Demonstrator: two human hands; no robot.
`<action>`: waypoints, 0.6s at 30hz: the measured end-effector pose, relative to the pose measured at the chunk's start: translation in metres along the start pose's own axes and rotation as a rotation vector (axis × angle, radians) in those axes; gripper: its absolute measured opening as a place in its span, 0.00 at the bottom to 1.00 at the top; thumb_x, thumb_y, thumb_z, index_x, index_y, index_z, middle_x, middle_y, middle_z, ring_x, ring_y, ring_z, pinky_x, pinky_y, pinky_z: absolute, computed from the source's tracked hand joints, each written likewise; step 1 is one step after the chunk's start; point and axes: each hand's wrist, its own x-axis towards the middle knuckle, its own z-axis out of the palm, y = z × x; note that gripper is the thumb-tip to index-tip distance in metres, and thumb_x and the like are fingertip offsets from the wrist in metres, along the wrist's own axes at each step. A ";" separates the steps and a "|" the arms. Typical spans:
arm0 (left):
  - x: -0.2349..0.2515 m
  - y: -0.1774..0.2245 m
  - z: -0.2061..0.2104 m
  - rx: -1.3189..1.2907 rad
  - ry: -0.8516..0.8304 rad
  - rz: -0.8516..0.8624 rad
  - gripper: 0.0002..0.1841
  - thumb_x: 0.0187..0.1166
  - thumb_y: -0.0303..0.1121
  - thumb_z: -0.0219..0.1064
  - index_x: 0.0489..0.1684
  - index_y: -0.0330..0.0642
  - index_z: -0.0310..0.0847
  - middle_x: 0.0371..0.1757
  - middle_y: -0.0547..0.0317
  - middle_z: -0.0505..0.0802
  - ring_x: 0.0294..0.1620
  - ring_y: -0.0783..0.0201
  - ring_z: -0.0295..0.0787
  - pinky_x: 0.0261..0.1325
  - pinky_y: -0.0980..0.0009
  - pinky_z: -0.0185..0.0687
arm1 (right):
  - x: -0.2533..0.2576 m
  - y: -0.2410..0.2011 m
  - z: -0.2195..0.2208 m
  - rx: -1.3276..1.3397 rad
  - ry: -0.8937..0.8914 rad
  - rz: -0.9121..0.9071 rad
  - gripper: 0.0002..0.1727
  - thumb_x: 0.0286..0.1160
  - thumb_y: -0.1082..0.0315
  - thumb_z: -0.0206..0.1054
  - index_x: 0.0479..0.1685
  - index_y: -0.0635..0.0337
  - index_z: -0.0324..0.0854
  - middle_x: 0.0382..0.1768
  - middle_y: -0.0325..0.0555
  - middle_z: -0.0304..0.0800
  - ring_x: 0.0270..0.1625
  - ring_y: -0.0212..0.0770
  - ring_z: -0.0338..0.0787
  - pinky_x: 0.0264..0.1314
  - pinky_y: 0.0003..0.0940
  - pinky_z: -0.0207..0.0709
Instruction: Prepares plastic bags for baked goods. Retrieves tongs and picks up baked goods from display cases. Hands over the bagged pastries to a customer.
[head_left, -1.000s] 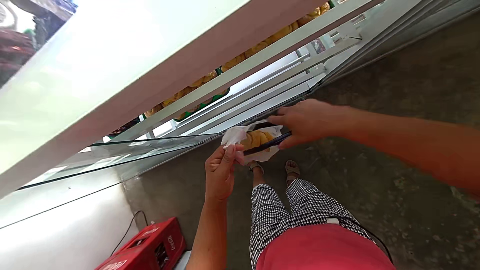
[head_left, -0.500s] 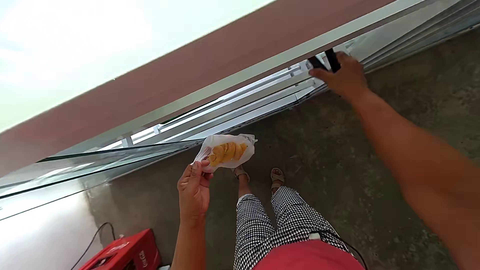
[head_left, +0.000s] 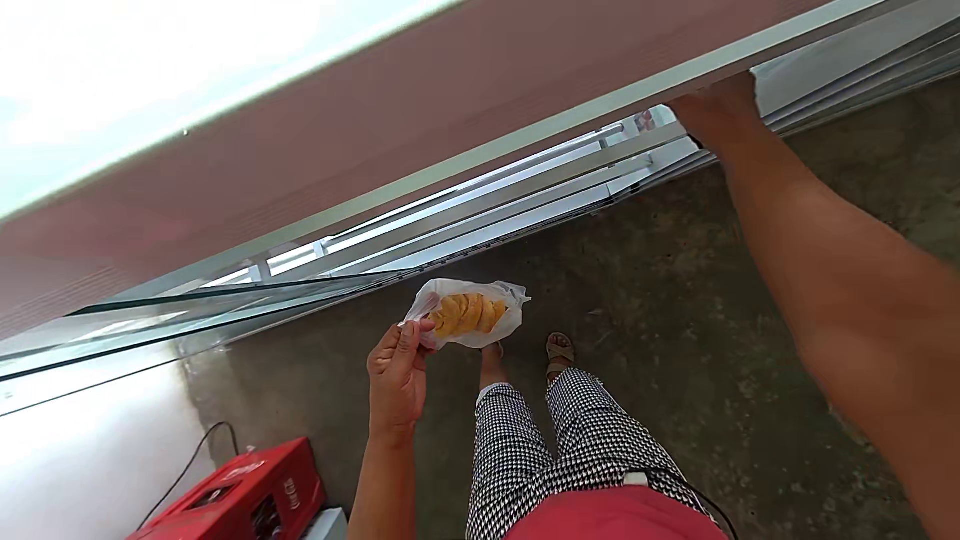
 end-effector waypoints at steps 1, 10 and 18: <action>0.000 0.002 0.001 -0.006 -0.016 -0.001 0.15 0.88 0.30 0.57 0.38 0.42 0.93 0.40 0.58 0.97 0.39 0.71 0.94 0.49 0.74 0.90 | -0.012 0.009 -0.007 0.061 -0.028 -0.032 0.39 0.77 0.44 0.71 0.71 0.72 0.76 0.62 0.75 0.82 0.64 0.69 0.82 0.69 0.71 0.67; -0.021 0.034 0.047 -0.056 -0.204 0.000 0.12 0.86 0.35 0.63 0.40 0.43 0.93 0.37 0.59 0.96 0.36 0.72 0.92 0.47 0.74 0.89 | -0.211 0.012 -0.077 0.518 -0.957 -0.085 0.46 0.59 0.38 0.79 0.79 0.54 0.77 0.54 0.35 0.94 0.48 0.20 0.90 0.50 0.20 0.85; -0.082 0.099 0.085 -0.230 -0.284 0.165 0.11 0.84 0.37 0.67 0.43 0.40 0.93 0.44 0.51 0.97 0.43 0.64 0.96 0.52 0.67 0.93 | -0.210 -0.045 -0.073 0.293 -0.711 -0.502 0.46 0.61 0.39 0.80 0.81 0.55 0.76 0.44 0.45 0.87 0.41 0.36 0.82 0.44 0.37 0.79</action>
